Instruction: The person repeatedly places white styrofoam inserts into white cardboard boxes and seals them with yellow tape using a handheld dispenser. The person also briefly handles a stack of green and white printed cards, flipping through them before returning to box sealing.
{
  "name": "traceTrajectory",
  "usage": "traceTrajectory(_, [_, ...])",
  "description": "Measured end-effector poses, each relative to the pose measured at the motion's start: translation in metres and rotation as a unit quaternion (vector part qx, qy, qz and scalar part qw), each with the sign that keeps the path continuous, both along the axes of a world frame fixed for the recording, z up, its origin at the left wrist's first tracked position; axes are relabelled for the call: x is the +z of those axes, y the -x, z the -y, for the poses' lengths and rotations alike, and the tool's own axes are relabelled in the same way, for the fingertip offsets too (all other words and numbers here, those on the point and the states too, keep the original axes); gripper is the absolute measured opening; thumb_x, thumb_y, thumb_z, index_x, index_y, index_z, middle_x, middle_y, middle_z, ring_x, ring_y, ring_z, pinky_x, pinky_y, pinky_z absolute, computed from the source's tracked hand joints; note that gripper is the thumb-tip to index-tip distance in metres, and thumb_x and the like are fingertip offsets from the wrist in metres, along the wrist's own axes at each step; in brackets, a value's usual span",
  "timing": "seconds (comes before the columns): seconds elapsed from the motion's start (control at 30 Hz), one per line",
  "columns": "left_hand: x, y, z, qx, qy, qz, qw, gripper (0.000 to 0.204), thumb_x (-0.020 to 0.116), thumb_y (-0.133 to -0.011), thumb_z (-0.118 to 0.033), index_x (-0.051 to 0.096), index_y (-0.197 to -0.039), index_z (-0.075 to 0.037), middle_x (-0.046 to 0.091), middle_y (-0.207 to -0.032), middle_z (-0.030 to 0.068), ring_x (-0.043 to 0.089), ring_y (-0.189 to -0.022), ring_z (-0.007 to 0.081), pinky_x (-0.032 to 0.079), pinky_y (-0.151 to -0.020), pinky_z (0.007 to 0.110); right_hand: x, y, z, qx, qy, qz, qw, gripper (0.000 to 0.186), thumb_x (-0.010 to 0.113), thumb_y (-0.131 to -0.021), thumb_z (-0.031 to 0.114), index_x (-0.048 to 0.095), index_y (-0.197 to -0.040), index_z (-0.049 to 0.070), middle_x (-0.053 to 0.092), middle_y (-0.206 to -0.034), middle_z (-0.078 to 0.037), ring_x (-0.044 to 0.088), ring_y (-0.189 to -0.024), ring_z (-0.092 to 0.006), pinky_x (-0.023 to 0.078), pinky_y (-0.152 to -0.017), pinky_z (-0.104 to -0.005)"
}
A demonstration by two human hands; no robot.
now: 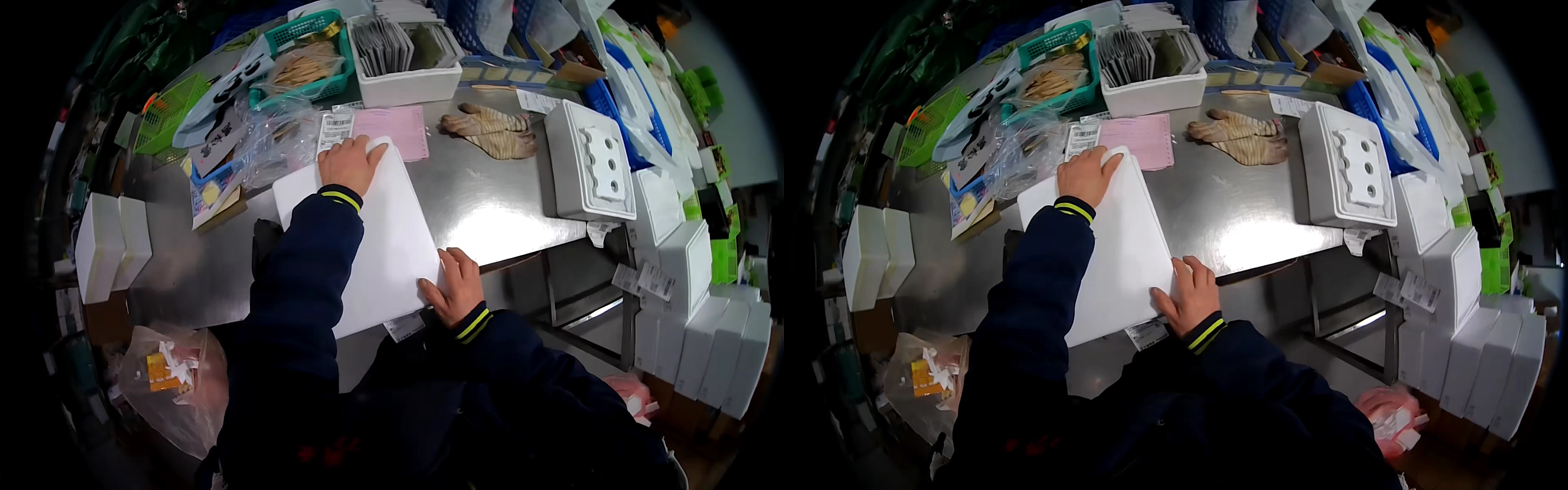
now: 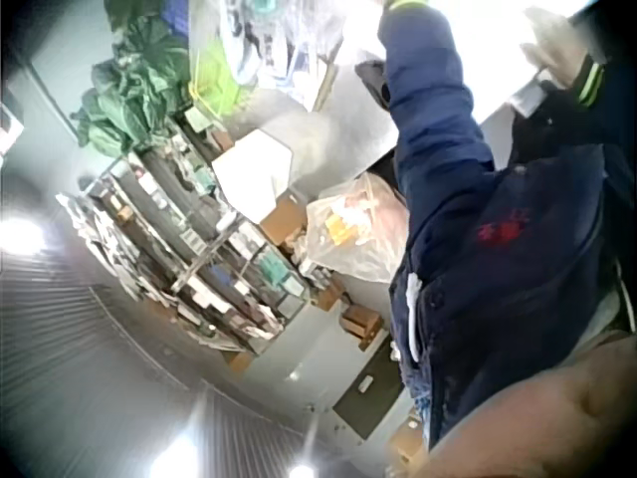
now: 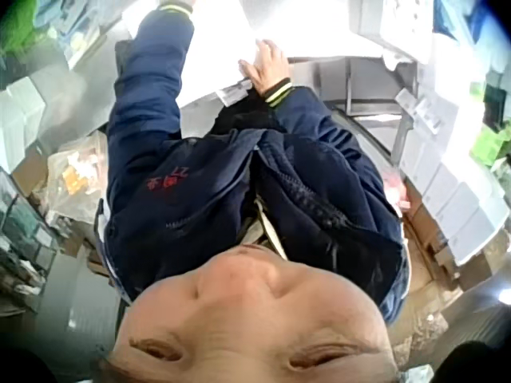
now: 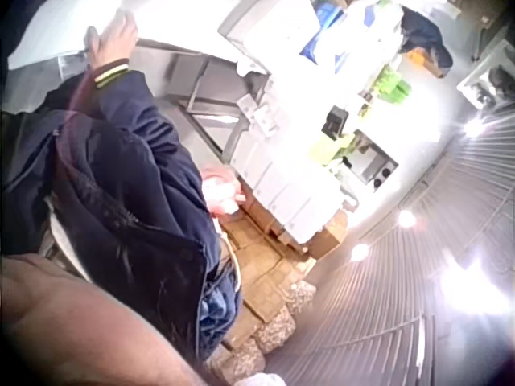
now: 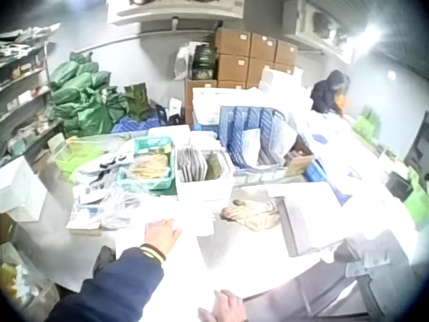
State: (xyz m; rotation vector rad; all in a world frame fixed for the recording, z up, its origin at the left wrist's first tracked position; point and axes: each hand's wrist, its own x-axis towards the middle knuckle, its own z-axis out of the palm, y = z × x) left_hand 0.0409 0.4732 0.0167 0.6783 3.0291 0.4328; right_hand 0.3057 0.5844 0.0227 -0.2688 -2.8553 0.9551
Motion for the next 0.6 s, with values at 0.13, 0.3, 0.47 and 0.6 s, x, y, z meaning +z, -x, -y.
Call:
traceTrajectory(0.13, [0.008, 0.007, -0.021, -0.017, 0.022, 0.014, 1.0, 0.051, 0.045, -0.086, -0.056, 0.061, -0.102, -0.009, 0.066, -0.09, 0.0182, 0.061, -0.086, 0.0352, 0.045, -0.074, 0.045, -0.025, -0.001, 0.011, -0.104, 0.301, 0.032, 0.947, 0.053, 0.047, -0.093, 0.026, 0.034, -0.13, -0.01, 0.038, -0.131, -0.031, 0.037, -0.123, -0.0416, 0.029, -0.104, -0.041])
traceTrajectory(0.3, [0.008, 0.008, -0.041, -0.025, 0.047, 0.065, 0.996, 0.056, 0.043, -0.085, -0.06, 0.061, -0.104, -0.01, 0.065, -0.089, 0.0201, 0.061, -0.086, 0.0366, 0.046, -0.075, 0.042, -0.033, -0.01, 0.016, -0.107, 0.336, -0.014, 0.936, 0.05, 0.047, -0.092, 0.022, 0.035, -0.13, -0.009, 0.039, -0.131, -0.03, 0.037, -0.123, -0.0417, 0.028, -0.104, -0.0418])
traceTrajectory(0.47, [-0.004, 0.019, -0.047, -0.029, 0.03, 0.09, 0.995, 0.044, 0.048, -0.085, -0.05, 0.064, -0.103, -0.013, 0.065, -0.087, 0.0177, 0.06, -0.085, 0.0367, 0.046, -0.076, 0.039, -0.035, -0.011, 0.011, -0.106, 0.35, -0.006, 0.931, 0.052, 0.05, -0.089, 0.021, 0.035, -0.13, -0.008, 0.038, -0.132, -0.029, 0.036, -0.124, -0.0418, 0.027, -0.105, -0.042])
traceTrajectory(0.6, [-0.009, 0.017, -0.054, -0.014, 0.002, 0.098, 0.995, 0.036, 0.052, -0.081, -0.045, 0.066, -0.097, -0.015, 0.065, -0.08, 0.0158, 0.061, -0.081, 0.0348, 0.047, -0.072, 0.039, -0.04, -0.007, 0.008, -0.108, 0.327, -0.023, 0.939, 0.056, 0.055, -0.084, 0.019, 0.037, -0.13, -0.007, 0.038, -0.132, -0.029, 0.038, -0.123, -0.0422, 0.03, -0.103, -0.0425])
